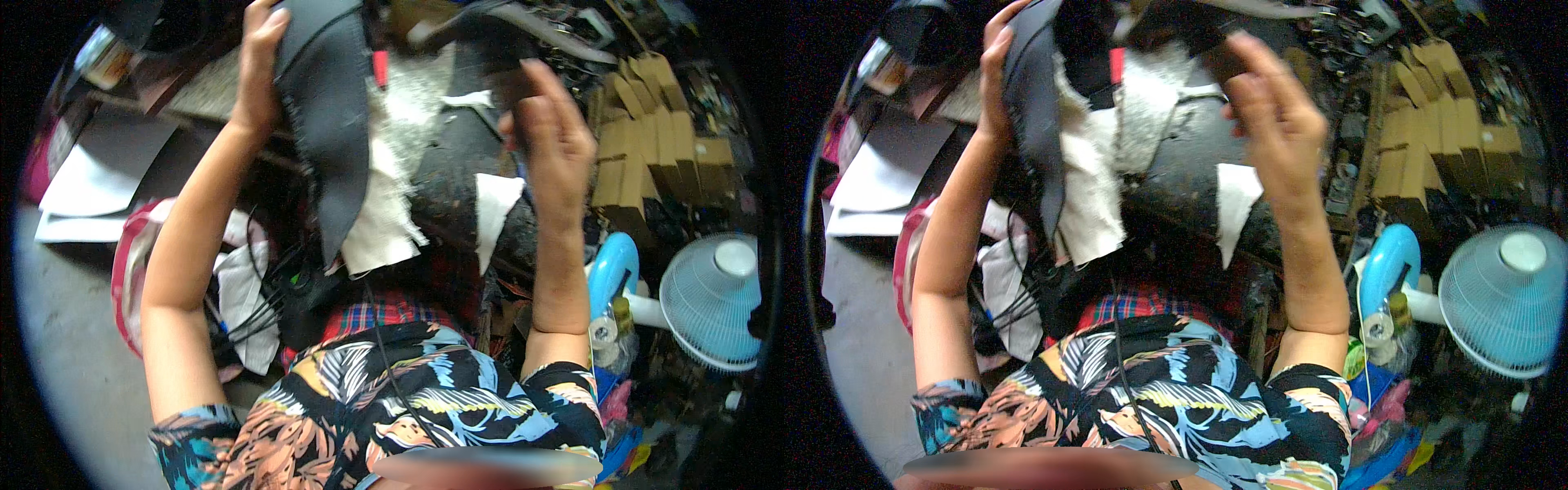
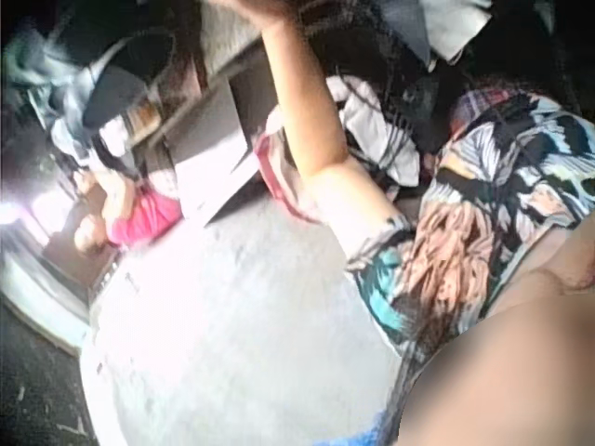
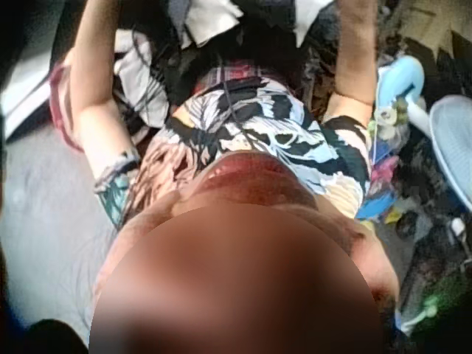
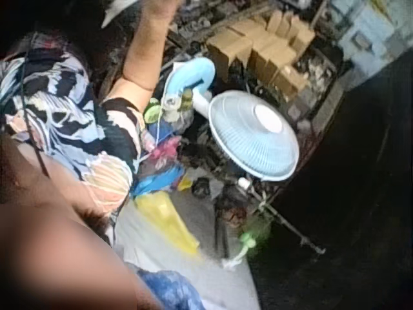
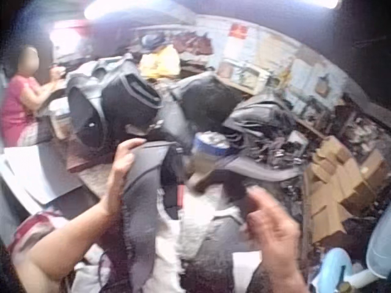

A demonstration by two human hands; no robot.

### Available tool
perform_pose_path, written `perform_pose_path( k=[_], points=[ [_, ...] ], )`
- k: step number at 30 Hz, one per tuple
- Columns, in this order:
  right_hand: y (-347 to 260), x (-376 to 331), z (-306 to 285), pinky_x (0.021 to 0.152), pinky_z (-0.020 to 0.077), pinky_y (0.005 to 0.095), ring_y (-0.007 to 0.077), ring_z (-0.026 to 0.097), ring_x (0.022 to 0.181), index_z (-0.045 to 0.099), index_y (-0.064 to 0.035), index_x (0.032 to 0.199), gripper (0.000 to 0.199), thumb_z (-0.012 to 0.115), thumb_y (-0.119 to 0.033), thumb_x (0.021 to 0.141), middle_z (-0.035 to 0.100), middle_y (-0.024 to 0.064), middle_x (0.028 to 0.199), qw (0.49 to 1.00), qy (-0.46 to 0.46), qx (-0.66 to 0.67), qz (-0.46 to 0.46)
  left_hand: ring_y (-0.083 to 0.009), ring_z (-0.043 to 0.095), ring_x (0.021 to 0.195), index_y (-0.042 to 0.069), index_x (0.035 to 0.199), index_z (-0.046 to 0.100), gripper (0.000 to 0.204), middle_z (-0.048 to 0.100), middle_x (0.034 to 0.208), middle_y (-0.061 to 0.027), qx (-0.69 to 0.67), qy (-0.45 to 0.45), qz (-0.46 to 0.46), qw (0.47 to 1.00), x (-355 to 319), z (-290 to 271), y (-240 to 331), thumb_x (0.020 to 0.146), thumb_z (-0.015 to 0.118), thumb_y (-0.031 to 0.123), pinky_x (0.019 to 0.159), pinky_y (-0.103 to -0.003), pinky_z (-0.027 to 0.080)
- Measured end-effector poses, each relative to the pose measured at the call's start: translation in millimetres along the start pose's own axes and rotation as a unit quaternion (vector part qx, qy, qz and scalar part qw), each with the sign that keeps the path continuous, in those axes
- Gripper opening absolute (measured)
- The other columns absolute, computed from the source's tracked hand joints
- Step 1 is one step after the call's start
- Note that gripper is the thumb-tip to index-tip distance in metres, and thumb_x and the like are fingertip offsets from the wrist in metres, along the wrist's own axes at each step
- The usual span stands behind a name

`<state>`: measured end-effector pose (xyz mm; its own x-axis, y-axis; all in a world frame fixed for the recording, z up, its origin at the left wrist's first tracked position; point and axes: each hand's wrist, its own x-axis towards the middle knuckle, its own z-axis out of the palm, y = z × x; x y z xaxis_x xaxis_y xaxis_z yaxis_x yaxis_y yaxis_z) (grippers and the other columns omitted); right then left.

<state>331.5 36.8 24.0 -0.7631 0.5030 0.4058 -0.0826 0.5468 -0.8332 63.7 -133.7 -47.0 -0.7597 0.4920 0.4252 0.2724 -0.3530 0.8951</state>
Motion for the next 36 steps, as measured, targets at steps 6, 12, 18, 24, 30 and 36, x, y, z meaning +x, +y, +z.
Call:
perform_pose_path(
  k=[6,12,18,24,30,36],
  points=[
    [3,1,45,0.065,0.0563,0.0332,0.0232,0.072,0.075,0.067,-0.0273,0.128,0.034,0.063,-0.037,0.096,0.074,0.008,0.103,0.943,-0.086,-0.306,-0.094,-0.0178,0.053,0.118,0.005,0.138,0.042,0.05,0.053,0.126,-0.0088,-0.136,-0.051,-0.02,0.989,-2,10,14,0.098,0.043,0.034,0.104,-0.032,0.041],
    [-3,13,17,0.063,0.0547,0.027,0.0108,0.068,0.074,0.067,-0.0129,0.13,0.035,0.066,-0.026,0.097,0.076,0.0064,0.105,0.992,-0.017,-0.109,-0.06,-0.0194,0.054,0.12,0.003,0.137,0.043,0.052,0.054,0.128,-0.0104,-0.175,-0.069,-0.036,0.981,4,6,14,0.094,0.048,0.032,0.105,-0.032,0.04],
    [5,-9,33,0.079,0.0564,0.0301,0.0183,0.072,0.094,0.061,-0.0104,0.136,0.041,0.064,-0.028,0.099,0.074,0.0121,0.112,0.925,-0.152,-0.34,-0.078,-0.0204,0.054,0.12,0.002,0.136,0.044,0.051,0.055,0.128,-0.0111,-0.214,-0.074,-0.051,0.973,5,8,8,0.094,0.049,0.03,0.107,-0.033,0.039],
    [-4,-11,-3,0.07,0.0562,0.0313,0.0184,0.071,0.085,0.068,-0.0134,0.127,0.035,0.067,-0.028,0.095,0.075,0.0094,0.107,0.978,-0.004,-0.184,-0.101,-0.0196,0.053,0.12,0.002,0.136,0.044,0.052,0.054,0.127,-0.0113,-0.158,-0.098,-0.032,0.982,4,9,10,0.094,0.048,0.032,0.106,-0.032,0.039],
    [7,-29,21,0.07,0.057,0.0331,0.0275,0.073,0.084,0.064,-0.0177,0.132,0.039,0.064,-0.032,0.097,0.073,0.0124,0.111,0.949,-0.106,-0.288,-0.066,-0.0185,0.056,0.117,0.003,0.137,0.044,0.052,0.056,0.127,-0.0109,-0.192,-0.112,-0.056,0.973,4,6,5,0.093,0.049,0.029,0.104,-0.032,0.042],
    [42,-19,-30,0.088,0.0542,0.0309,0.0198,0.072,0.103,0.072,-0.017,0.122,0.033,0.073,-0.025,0.09,0.073,0.0094,0.115,0.975,-0.01,-0.222,0.0,-0.019,0.063,0.106,-0.001,0.133,0.051,0.052,0.065,0.116,-0.0122,-0.188,-0.116,-0.176,0.959,12,-5,43,0.09,0.049,0.029,0.095,-0.031,0.05]
  ],
)
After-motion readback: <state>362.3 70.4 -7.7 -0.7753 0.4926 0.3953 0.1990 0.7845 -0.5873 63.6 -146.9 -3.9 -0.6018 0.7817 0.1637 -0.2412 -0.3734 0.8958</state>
